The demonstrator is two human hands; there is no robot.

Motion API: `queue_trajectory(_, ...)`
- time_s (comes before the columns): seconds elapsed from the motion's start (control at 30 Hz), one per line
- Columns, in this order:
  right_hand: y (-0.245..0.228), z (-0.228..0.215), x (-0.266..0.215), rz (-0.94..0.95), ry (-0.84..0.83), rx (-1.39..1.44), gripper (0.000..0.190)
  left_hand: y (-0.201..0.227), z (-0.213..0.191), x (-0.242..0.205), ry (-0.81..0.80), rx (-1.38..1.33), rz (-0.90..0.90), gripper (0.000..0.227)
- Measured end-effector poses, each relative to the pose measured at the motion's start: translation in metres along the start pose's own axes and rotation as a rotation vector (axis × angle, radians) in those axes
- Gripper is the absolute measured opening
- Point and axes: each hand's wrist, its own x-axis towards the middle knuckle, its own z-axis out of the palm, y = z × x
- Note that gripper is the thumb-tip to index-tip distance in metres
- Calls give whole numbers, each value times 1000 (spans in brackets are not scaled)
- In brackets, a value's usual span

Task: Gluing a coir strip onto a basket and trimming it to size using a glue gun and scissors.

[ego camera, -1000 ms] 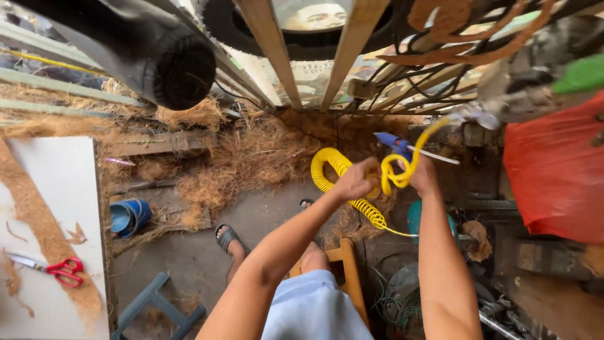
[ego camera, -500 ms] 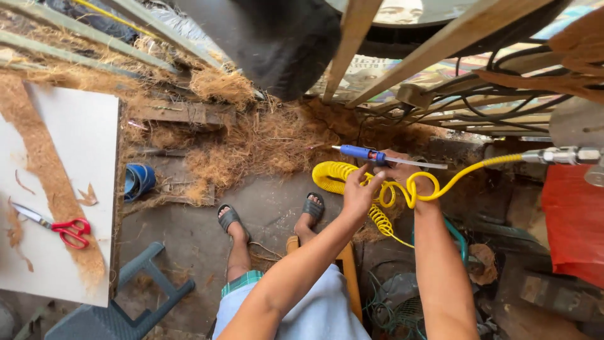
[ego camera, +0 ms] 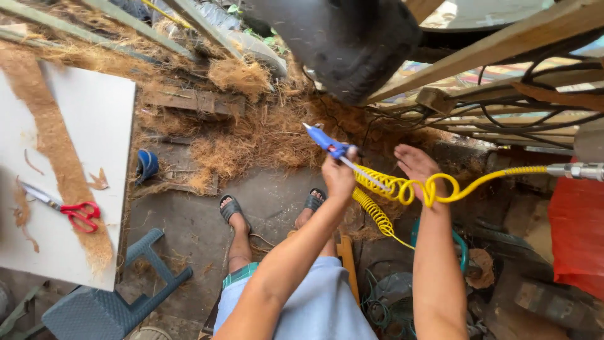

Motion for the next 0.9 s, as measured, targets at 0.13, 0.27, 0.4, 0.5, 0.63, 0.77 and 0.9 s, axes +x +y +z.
queue_trajectory(0.13, 51, -55, -6, 178, 313, 411, 33, 88, -74, 24, 24, -122, 227, 16)
queue_trajectory(0.27, 202, -167, 26, 521, 643, -255, 18, 198, -158, 27, 96, -56, 456, 7)
queue_trajectory(0.4, 107, 26, -36, 94, 489, -864, 23, 253, -236, 26, 177, -23, 548, 7)
queue_trajectory(0.5, 1, 224, -65, -118, 190, -776, 28, 269, -273, 28, 229, -85, 592, 11)
queue_trajectory(0.63, -110, 425, -132, -719, -179, -725, 54, 306, -297, 15, 197, -388, 523, 20)
queue_trajectory(0.77, -139, 529, -140, -603, -496, -588, 28, 360, -351, 11, 134, -438, 533, 28)
queue_trajectory(0.9, -135, 588, -147, -512, -499, -491, 15, 401, -421, 38, 187, -380, 604, 31)
